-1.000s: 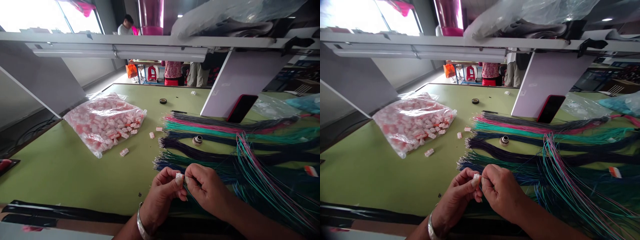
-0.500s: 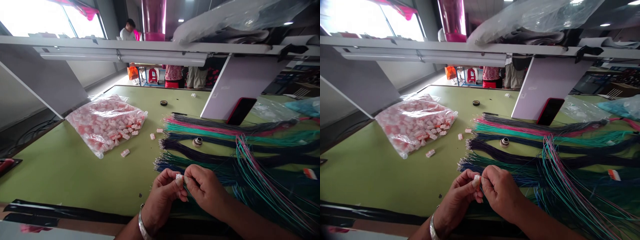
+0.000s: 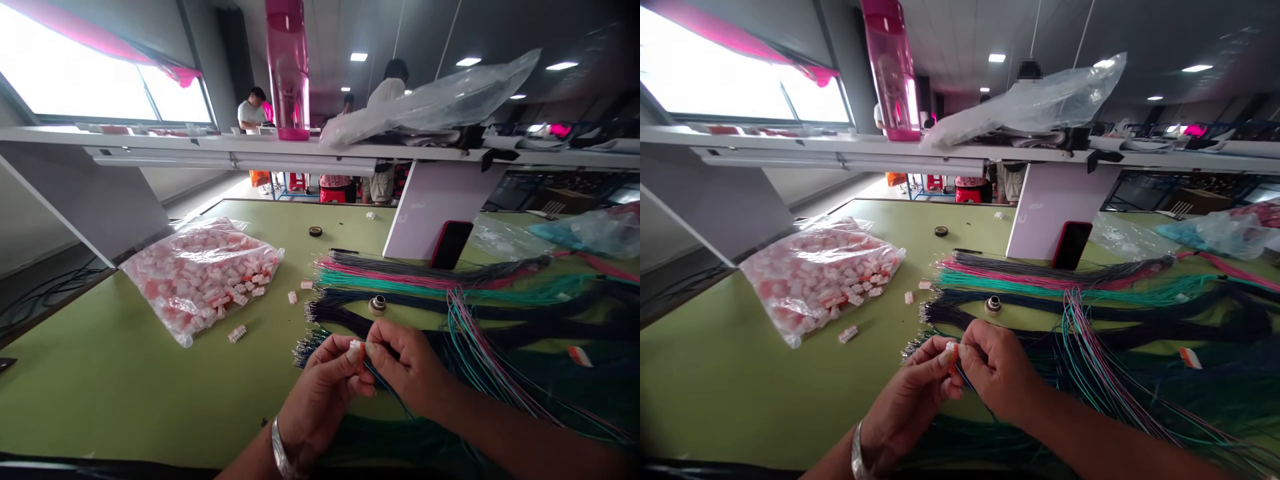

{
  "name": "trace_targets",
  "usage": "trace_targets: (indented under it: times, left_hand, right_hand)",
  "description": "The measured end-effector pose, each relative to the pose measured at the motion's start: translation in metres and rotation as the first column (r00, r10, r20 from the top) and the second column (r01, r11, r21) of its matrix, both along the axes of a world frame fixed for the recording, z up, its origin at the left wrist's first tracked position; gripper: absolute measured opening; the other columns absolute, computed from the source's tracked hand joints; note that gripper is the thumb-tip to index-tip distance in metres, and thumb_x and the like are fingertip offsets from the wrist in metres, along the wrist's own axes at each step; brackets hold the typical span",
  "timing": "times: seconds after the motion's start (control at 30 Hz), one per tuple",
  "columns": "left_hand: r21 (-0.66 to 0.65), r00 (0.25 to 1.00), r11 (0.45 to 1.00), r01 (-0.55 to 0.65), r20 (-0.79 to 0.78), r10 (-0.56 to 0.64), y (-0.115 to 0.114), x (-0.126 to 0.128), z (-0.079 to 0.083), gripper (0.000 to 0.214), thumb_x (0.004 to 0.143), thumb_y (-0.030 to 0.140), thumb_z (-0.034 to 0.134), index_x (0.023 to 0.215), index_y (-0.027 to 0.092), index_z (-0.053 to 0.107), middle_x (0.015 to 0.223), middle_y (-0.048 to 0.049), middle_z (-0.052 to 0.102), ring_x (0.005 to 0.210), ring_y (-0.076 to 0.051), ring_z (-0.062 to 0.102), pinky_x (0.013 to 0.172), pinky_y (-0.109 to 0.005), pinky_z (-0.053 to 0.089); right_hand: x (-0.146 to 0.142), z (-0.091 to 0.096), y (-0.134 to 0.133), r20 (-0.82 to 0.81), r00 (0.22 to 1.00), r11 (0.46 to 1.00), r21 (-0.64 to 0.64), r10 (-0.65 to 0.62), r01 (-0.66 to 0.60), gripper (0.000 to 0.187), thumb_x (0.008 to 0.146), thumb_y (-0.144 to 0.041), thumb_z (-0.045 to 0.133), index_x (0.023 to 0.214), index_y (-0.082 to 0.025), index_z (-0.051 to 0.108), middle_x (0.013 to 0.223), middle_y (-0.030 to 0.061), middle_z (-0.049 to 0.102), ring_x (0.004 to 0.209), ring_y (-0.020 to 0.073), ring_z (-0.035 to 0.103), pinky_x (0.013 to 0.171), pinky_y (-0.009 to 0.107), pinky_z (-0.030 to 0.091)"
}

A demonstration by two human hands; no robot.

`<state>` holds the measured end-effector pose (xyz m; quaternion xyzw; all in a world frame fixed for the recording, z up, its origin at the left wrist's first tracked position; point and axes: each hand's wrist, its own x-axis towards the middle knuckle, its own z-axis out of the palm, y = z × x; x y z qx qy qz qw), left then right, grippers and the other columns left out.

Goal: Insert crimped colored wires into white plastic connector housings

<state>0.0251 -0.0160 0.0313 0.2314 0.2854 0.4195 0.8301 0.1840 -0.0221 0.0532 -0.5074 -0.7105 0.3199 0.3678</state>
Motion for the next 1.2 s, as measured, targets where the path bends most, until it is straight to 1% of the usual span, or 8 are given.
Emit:
trace_targets:
  times: [0.2, 0.33, 0.47, 0.57, 0.7, 0.8, 1.0, 1.2]
  left_hand:
    - [0.069, 0.997, 0.996, -0.063, -0.039, 0.065, 0.031, -0.001, -0.002, 0.013, 0.08, 0.019, 0.072, 0.089, 0.013, 0.064, 0.07, -0.0001, 0.06, 0.059, -0.009, 0.06, 0.058, -0.02, 0.053]
    - [0.069, 0.991, 0.989, -0.127, -0.027, 0.129, 0.046, -0.006, -0.017, 0.015, 0.079, 0.021, 0.074, 0.09, 0.013, 0.065, 0.073, 0.001, 0.058, 0.061, -0.008, 0.058, 0.058, -0.019, 0.052]
    - [0.016, 0.989, 0.992, -0.124, -0.073, 0.125, 0.049, -0.01, -0.028, 0.028, 0.077, 0.021, 0.076, 0.102, 0.013, 0.067, 0.076, 0.0003, 0.058, 0.059, -0.007, 0.057, 0.056, -0.02, 0.052]
    - [-0.002, 0.985, 0.992, -0.125, -0.118, 0.123, 0.05, -0.013, -0.03, 0.037, 0.077, 0.022, 0.076, 0.11, 0.012, 0.067, 0.073, -0.0005, 0.059, 0.058, -0.008, 0.057, 0.055, -0.021, 0.051]
    - [-0.024, 0.985, 0.993, -0.113, -0.134, 0.109, 0.053, -0.014, -0.031, 0.035, 0.078, 0.024, 0.075, 0.11, 0.011, 0.068, 0.07, -0.001, 0.059, 0.058, -0.008, 0.056, 0.054, -0.021, 0.05]
    - [-0.039, 0.987, 0.993, -0.108, -0.128, 0.102, 0.054, -0.015, -0.031, 0.032, 0.08, 0.023, 0.073, 0.109, 0.011, 0.068, 0.071, -0.0012, 0.059, 0.058, -0.008, 0.056, 0.055, -0.021, 0.05]
    - [-0.054, 0.986, 0.991, -0.119, -0.122, 0.112, 0.055, -0.015, -0.032, 0.03, 0.08, 0.022, 0.073, 0.107, 0.011, 0.068, 0.073, -0.0011, 0.058, 0.059, -0.008, 0.056, 0.054, -0.02, 0.049]
    - [-0.062, 0.989, 0.991, -0.119, -0.091, 0.113, 0.056, -0.016, -0.035, 0.027, 0.081, 0.02, 0.072, 0.105, 0.011, 0.068, 0.075, -0.0007, 0.058, 0.06, -0.008, 0.057, 0.056, -0.021, 0.051]
  right_hand:
    - [0.024, 0.006, 0.049, 0.212, 0.977, 0.999, -0.031, 0.027, -0.021, 0.018, 0.091, -0.028, 0.051, 0.081, -0.017, 0.061, 0.067, -0.0023, 0.059, 0.061, 0.0113, 0.052, 0.053, 0.021, 0.039]
    - [0.054, 0.006, 0.111, 0.498, 0.862, 0.995, 0.054, -0.094, 0.078, 0.015, 0.089, -0.028, 0.056, 0.09, -0.018, 0.067, 0.076, 0.0005, 0.068, 0.068, 0.0148, 0.061, 0.062, 0.025, 0.044]
    - [0.068, -0.015, 0.163, 0.63, 0.768, 0.993, 0.078, -0.115, 0.085, 0.01, 0.086, -0.025, 0.064, 0.083, -0.017, 0.068, 0.081, 0.0027, 0.068, 0.078, 0.018, 0.063, 0.074, 0.032, 0.048]
    - [0.068, -0.044, 0.185, 0.69, 0.716, 0.995, 0.061, -0.103, 0.084, 0.02, 0.093, -0.032, 0.06, 0.102, -0.015, 0.065, 0.102, 0.0053, 0.067, 0.089, 0.0181, 0.064, 0.081, 0.037, 0.053]
    - [0.069, -0.072, 0.196, 0.708, 0.697, 0.994, 0.073, -0.109, 0.081, 0.025, 0.096, -0.032, 0.057, 0.115, -0.016, 0.061, 0.115, 0.0077, 0.063, 0.096, 0.0195, 0.064, 0.083, 0.04, 0.054]
    - [0.076, -0.076, 0.197, 0.684, 0.72, 0.992, 0.107, -0.12, 0.064, 0.023, 0.096, -0.033, 0.057, 0.11, -0.016, 0.063, 0.109, 0.0066, 0.065, 0.092, 0.018, 0.064, 0.082, 0.038, 0.054]
    - [0.09, -0.062, 0.193, 0.553, 0.816, 0.973, 0.226, -0.169, 0.048, 0.015, 0.091, -0.027, 0.058, 0.082, -0.016, 0.064, 0.08, 0.0023, 0.064, 0.074, 0.0162, 0.059, 0.072, 0.03, 0.046]
    - [0.077, -0.038, 0.168, 0.373, 0.928, 0.966, 0.244, -0.012, -0.086, 0.01, 0.091, -0.025, 0.051, 0.084, -0.019, 0.056, 0.065, -0.0038, 0.054, 0.056, 0.0114, 0.047, 0.053, 0.022, 0.037]
